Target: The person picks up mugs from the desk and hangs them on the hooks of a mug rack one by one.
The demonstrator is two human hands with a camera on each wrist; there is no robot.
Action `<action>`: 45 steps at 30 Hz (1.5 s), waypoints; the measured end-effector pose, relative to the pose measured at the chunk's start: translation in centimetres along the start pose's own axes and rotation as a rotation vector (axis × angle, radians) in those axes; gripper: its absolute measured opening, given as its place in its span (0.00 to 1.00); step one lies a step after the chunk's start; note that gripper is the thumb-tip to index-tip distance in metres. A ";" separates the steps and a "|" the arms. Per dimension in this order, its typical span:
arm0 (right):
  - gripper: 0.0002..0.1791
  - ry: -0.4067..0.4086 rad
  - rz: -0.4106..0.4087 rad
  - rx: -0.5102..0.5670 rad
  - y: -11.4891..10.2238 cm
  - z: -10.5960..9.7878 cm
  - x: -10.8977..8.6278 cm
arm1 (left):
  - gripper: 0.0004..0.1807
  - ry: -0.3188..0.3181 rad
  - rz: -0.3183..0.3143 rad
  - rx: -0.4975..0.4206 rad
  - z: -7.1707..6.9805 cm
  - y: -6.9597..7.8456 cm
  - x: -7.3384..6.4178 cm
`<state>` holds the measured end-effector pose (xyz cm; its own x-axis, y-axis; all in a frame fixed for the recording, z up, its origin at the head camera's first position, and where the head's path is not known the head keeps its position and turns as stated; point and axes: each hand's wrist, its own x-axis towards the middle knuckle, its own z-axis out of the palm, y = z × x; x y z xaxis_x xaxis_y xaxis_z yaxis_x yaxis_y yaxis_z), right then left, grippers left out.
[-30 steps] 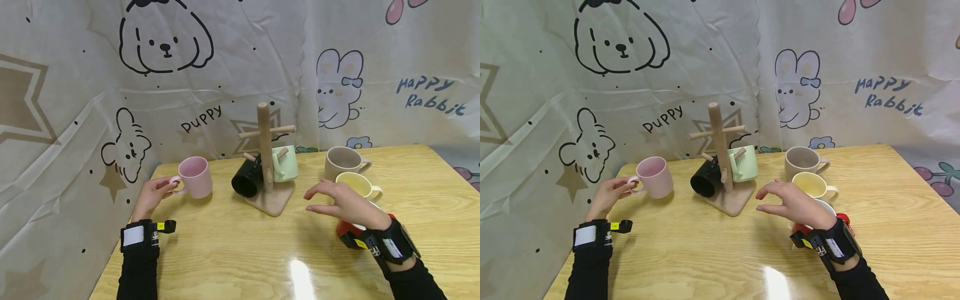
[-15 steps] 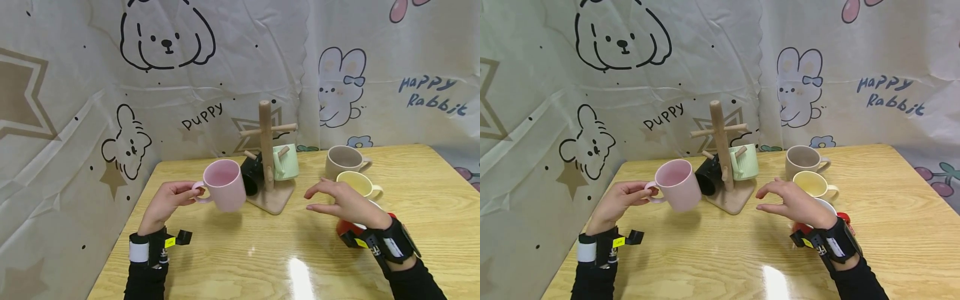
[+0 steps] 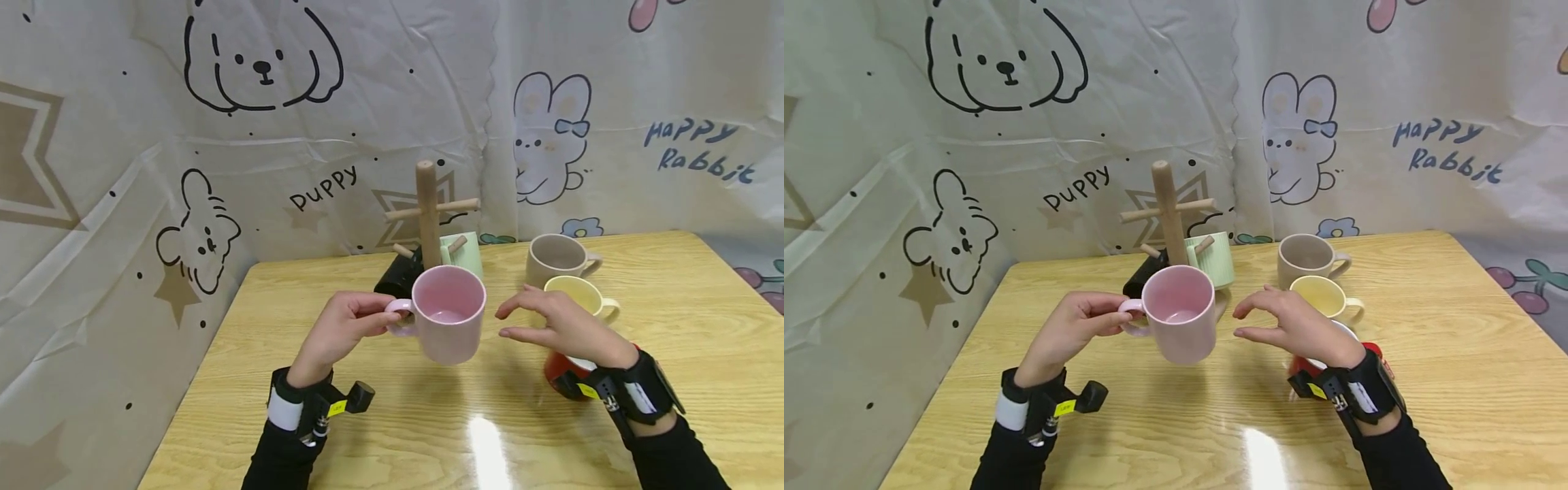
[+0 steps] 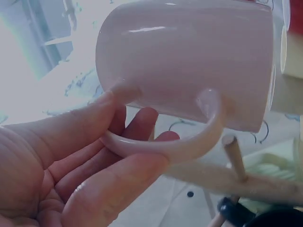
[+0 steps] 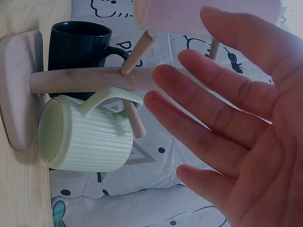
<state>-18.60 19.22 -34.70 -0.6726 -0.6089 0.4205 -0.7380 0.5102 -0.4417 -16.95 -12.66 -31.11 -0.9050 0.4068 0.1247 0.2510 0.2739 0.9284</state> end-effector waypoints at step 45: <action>0.38 0.178 0.638 1.078 -6.4 6.1 1.5 | 0.15 -0.196 -0.085 0.038 2.4 -1.5 1.0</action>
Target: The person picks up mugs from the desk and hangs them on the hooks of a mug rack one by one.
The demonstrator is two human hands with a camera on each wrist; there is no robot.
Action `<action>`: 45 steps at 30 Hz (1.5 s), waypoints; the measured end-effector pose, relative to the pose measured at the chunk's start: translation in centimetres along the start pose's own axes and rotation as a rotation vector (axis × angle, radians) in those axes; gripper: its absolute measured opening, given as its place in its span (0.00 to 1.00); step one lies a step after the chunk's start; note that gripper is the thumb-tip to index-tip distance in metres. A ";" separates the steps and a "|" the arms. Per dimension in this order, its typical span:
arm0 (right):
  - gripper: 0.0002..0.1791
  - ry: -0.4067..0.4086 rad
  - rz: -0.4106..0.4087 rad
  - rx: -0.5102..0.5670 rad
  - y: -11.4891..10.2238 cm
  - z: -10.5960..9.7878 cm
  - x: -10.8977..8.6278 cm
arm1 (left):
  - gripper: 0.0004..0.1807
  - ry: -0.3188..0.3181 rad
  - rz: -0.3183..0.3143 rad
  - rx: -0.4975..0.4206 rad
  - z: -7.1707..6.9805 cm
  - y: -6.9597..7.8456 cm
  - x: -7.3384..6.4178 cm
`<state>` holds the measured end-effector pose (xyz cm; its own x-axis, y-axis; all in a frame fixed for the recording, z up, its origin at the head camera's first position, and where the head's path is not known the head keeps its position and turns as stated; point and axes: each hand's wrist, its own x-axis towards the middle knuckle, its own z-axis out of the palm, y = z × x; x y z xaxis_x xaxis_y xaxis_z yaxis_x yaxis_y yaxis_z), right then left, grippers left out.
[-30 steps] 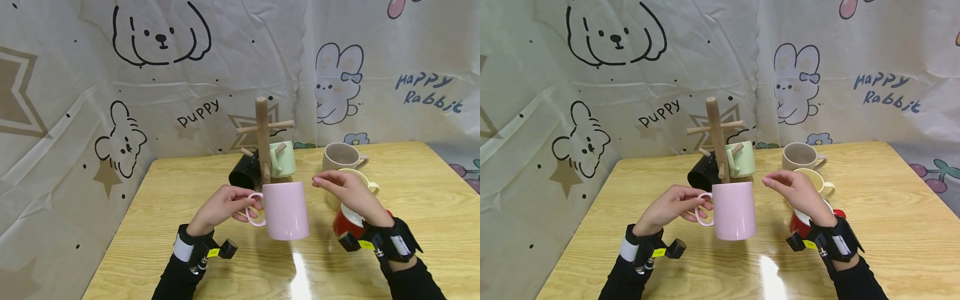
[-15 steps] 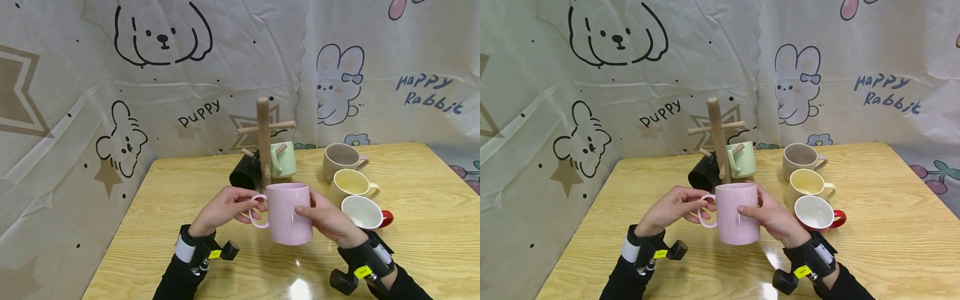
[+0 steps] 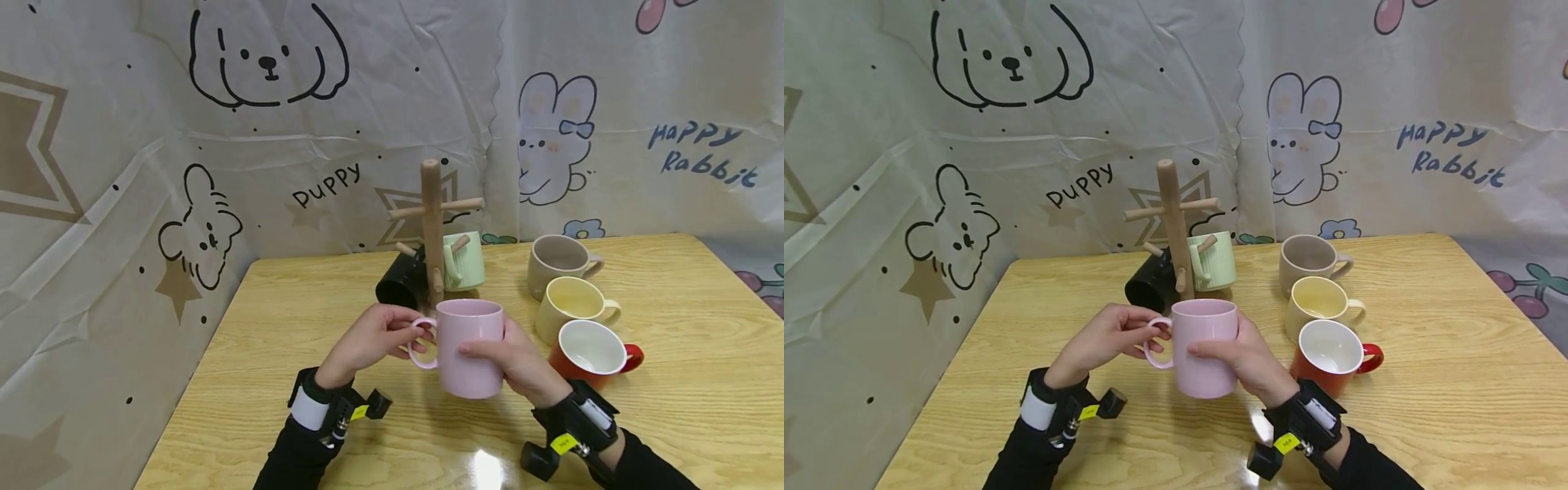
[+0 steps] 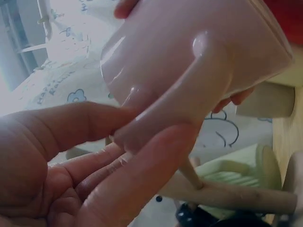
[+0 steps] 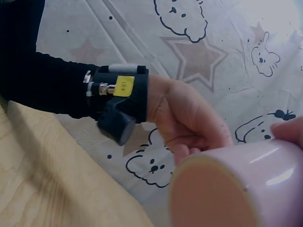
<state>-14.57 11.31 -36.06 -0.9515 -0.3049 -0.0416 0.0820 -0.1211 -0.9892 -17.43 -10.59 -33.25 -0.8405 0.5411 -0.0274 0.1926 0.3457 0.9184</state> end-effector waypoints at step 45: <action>0.37 0.359 -0.205 0.290 7.6 0.9 5.9 | 0.21 0.309 0.057 0.063 -5.3 2.0 -5.0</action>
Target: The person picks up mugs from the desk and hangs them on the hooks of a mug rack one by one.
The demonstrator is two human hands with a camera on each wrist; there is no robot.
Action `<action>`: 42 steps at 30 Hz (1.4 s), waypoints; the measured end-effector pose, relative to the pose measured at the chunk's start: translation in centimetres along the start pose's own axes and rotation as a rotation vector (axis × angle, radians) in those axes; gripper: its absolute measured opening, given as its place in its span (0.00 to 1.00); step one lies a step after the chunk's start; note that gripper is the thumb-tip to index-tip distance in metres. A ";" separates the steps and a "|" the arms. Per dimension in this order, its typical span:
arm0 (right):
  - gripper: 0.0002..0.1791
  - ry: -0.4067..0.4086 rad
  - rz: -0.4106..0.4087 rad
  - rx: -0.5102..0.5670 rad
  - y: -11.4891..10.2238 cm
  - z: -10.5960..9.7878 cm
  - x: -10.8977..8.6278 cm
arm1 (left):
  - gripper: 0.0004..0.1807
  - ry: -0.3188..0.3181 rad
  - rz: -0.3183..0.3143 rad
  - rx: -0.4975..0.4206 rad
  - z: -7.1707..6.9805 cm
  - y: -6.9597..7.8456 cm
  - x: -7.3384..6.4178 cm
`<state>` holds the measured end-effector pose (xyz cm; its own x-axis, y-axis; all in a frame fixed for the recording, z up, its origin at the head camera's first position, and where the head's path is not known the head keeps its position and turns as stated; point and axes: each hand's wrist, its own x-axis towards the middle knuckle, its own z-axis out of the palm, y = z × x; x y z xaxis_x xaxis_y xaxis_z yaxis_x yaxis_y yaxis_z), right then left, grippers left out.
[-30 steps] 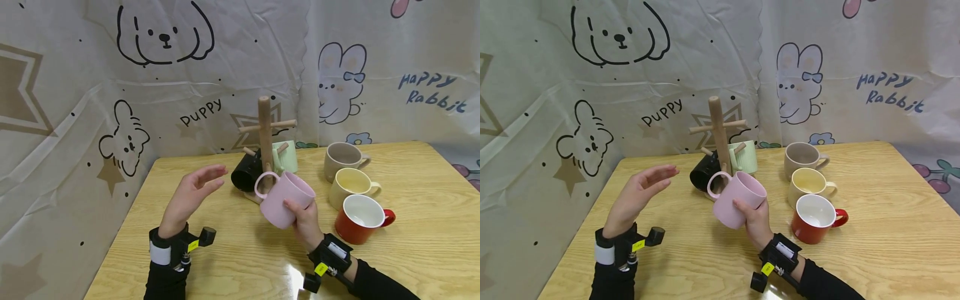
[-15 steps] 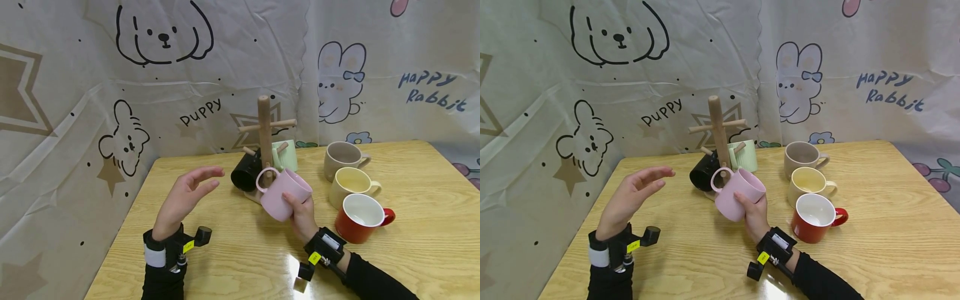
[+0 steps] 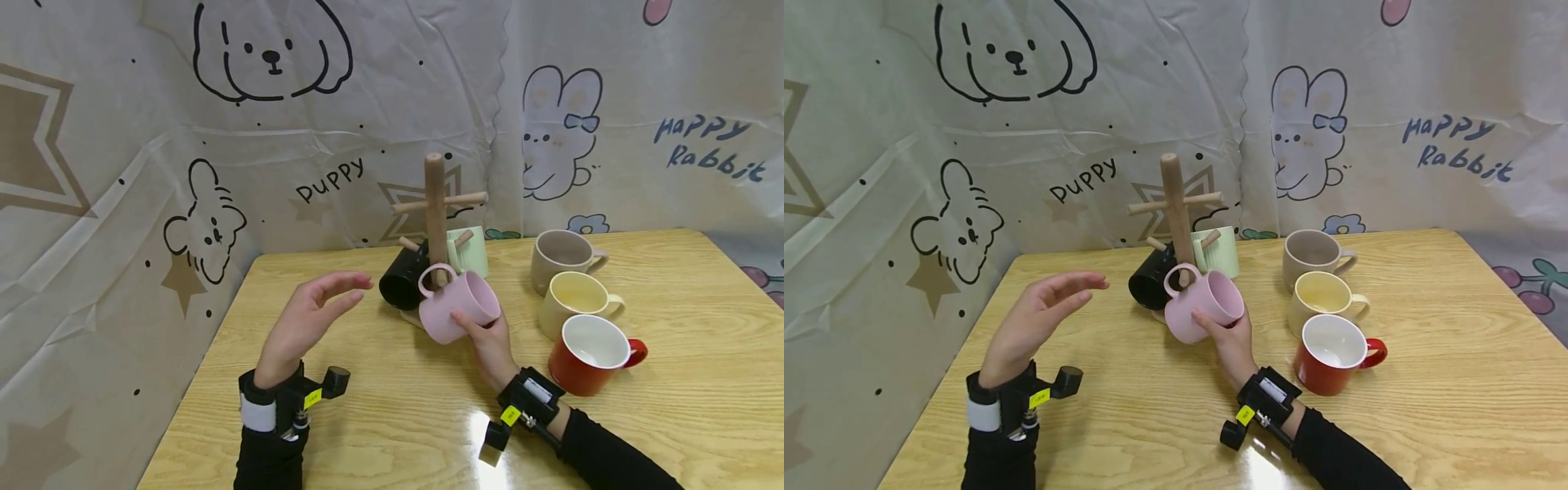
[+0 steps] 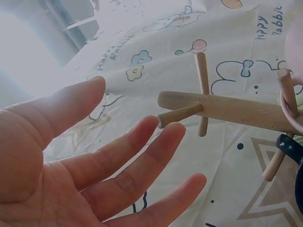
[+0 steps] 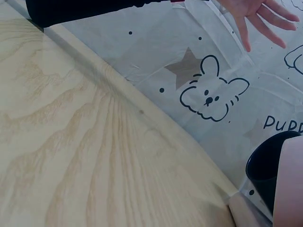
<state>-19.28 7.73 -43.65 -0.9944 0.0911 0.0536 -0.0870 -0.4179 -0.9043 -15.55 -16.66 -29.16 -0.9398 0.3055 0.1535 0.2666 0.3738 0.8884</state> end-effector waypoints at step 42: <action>0.33 0.259 -0.331 0.102 -9.3 -1.4 0.1 | 0.23 -0.001 0.007 0.088 0.0 0.0 -0.1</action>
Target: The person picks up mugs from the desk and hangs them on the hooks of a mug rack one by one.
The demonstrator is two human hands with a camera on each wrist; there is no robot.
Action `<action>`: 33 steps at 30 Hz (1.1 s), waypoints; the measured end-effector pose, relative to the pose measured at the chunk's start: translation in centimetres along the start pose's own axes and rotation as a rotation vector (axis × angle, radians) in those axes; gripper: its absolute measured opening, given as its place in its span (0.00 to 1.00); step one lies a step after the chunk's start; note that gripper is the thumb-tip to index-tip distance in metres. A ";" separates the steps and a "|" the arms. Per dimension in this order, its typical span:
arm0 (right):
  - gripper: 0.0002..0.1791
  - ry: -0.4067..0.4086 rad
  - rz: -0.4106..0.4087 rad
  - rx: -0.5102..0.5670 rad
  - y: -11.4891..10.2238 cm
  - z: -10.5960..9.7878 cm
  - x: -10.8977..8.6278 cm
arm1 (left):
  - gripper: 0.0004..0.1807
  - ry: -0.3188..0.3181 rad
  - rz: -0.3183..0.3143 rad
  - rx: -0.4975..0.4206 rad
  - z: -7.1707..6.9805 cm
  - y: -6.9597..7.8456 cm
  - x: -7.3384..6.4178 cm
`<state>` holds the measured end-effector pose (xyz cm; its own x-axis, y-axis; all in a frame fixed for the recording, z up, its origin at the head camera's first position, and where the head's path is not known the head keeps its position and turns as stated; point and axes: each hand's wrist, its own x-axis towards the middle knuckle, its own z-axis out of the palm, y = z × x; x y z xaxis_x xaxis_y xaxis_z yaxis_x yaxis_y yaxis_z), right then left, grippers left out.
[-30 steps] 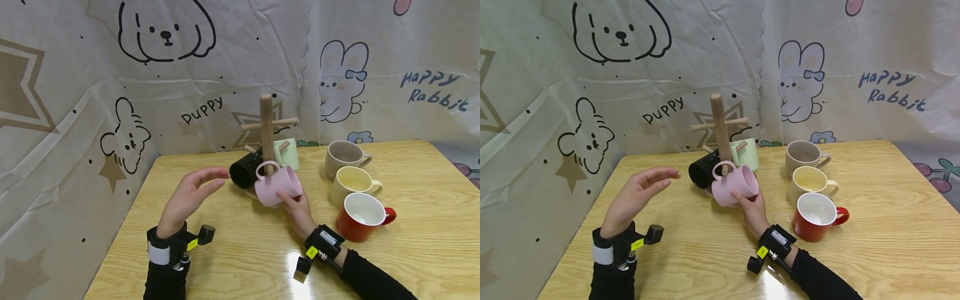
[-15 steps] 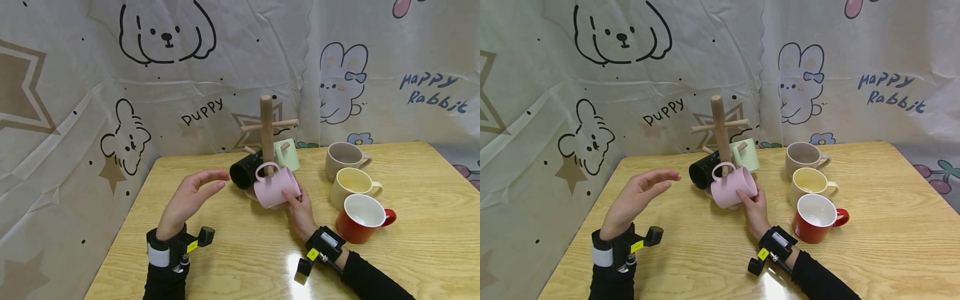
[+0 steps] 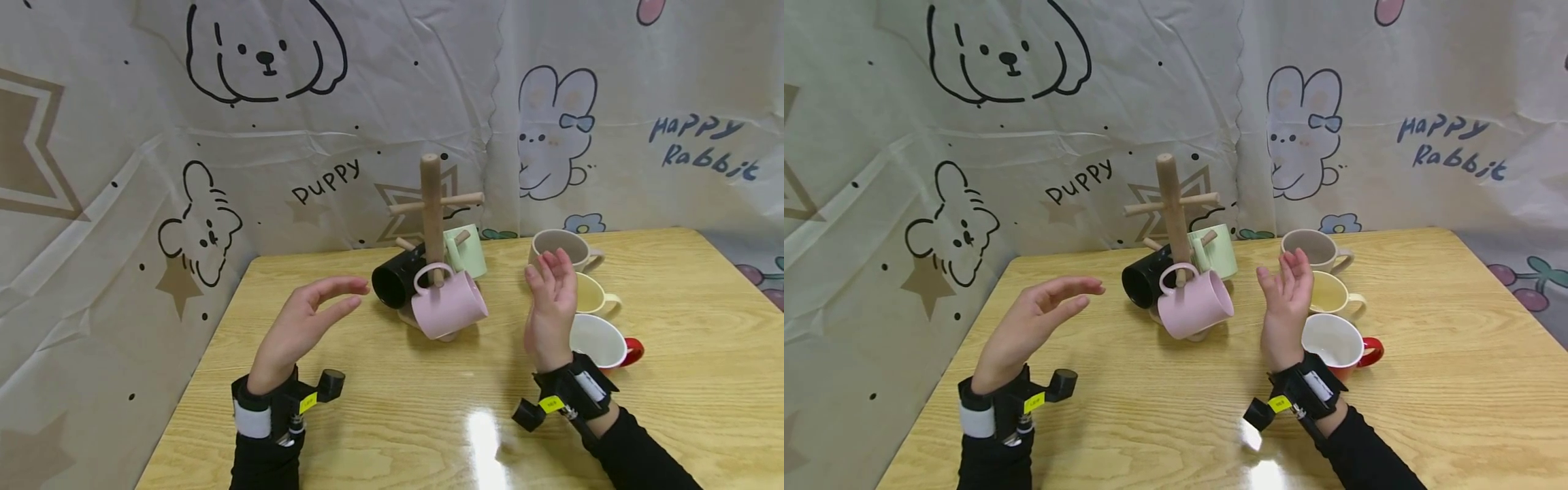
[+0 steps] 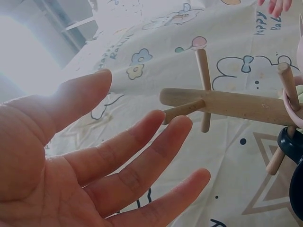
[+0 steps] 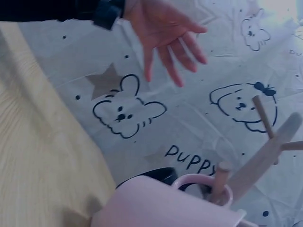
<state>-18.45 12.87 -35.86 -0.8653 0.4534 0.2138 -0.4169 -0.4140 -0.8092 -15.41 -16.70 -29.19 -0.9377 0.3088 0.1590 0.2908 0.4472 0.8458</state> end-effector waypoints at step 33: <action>0.21 -0.919 0.051 -0.893 -3.6 -22.6 6.4 | 0.19 -0.069 0.018 -0.001 -0.9 0.2 -0.8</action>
<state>-16.18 35.05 -43.97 -0.8967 -0.4041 0.1805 -0.3566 0.4180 -0.8355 -14.74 -17.64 -28.73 -0.9170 0.3740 0.1386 0.3071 0.4405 0.8436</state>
